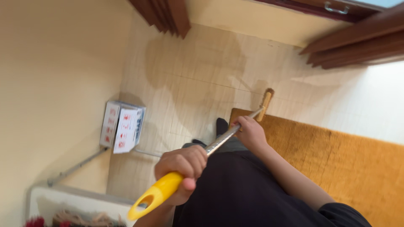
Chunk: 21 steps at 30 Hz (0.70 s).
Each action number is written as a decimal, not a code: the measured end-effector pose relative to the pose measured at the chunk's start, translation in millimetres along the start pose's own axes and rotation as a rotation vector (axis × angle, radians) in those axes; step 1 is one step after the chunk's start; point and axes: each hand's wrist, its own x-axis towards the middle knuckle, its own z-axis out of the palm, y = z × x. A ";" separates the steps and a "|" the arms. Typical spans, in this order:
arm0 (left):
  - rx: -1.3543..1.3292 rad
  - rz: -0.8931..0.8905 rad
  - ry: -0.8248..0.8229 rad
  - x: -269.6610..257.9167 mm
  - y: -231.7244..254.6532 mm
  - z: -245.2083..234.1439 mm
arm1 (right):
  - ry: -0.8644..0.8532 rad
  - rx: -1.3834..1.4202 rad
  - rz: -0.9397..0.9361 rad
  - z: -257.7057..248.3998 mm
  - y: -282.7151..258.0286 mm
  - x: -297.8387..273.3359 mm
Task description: The person sweeps the floor and the edges of a rug using a brush.
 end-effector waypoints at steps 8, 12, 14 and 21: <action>-0.111 -0.300 -0.300 29.6 -30.7 -30.0 | 0.063 -0.015 0.408 21.4 17.2 -33.0; -0.031 -0.352 -0.576 50.8 -25.4 -63.8 | 0.221 0.042 0.478 71.8 3.2 -48.5; 0.024 -0.371 -0.737 57.7 -18.4 -81.9 | 0.279 0.077 0.585 103.2 -14.1 -58.0; 0.032 -0.601 -1.054 62.6 -8.7 -145.9 | 0.410 0.131 0.882 210.2 -77.6 -81.1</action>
